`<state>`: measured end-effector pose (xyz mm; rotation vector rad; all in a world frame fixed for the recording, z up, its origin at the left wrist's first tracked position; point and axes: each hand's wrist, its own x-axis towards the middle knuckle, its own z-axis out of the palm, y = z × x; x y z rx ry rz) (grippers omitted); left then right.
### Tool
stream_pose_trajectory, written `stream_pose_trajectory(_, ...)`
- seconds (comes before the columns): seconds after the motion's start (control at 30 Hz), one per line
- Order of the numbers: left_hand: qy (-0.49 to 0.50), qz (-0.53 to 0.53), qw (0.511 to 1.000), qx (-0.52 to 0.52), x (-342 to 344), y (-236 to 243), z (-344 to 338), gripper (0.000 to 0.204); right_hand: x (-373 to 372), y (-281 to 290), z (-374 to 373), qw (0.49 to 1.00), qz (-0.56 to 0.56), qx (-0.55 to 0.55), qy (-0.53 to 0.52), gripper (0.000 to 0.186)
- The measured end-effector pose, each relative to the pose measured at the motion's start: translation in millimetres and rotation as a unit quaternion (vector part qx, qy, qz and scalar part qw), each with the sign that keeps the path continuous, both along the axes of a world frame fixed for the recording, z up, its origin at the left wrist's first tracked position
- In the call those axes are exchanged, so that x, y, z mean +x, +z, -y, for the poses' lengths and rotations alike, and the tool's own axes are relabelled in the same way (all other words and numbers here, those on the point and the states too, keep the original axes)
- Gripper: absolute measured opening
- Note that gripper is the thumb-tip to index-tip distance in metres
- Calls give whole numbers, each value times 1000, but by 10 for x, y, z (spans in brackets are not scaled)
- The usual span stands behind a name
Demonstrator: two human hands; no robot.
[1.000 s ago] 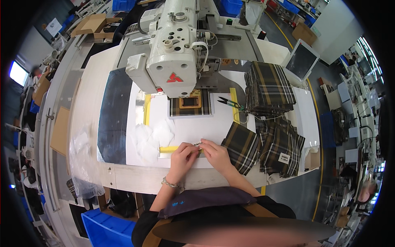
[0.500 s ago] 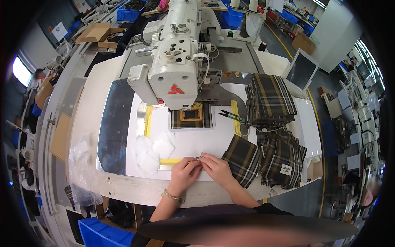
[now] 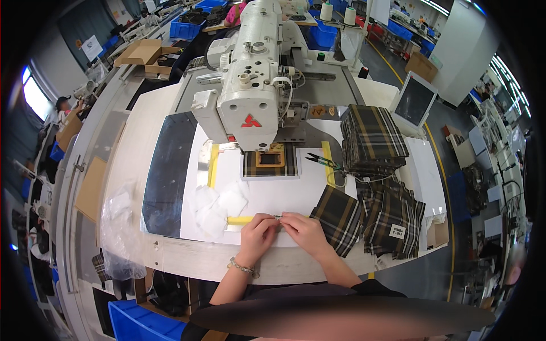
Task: Sewing brand labels onto fabric pieces using an industrial sewing machine.
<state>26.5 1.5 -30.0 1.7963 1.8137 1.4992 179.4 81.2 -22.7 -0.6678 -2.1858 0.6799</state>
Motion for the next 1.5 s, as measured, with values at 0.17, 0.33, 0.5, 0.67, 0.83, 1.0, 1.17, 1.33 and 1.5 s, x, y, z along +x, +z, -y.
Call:
stream_pose_trajectory(0.17, -8, 21, 1000, 15, 1, 20, 11, 16, 13, 12, 22, 1000, -6, -4, 5, 12)
stream_pose_trajectory(0.33, -8, 20, 999, 29, 7, -12, 22, 16, 15, 22, 53, 1000, -3, 9, 8, 12)
stream_pose_trajectory(0.5, 0, 31, 999, 40, 22, -53, 5, 16, 29, 29, 66, 1000, -5, 15, 17, 12)
stream_pose_trajectory(0.67, -6, 8, 999, 51, 14, -15, 47, 15, 41, 69, 92, 999, -28, 32, 15, 11)
stream_pose_trajectory(0.83, -8, -20, 998, 51, -2, -43, 67, 16, 52, 88, 110, 999, -47, 11, 9, 11)
stream_pose_trajectory(1.0, 0, -38, 998, 50, -2, -46, 80, 18, 76, 153, 146, 996, -66, -57, 12, 11)
stream_pose_trajectory(1.17, -3, -43, 998, 51, -2, -9, 46, 23, 108, 218, 170, 991, -73, -111, 15, 12)
stream_pose_trajectory(1.33, -12, -52, 997, 57, 15, -5, 34, 23, 144, 151, 171, 993, -64, -94, 9, 12)
stream_pose_trajectory(1.5, -30, -170, 984, 48, 8, 47, 81, 20, 291, -3, 130, 999, 40, 24, 5, 13)
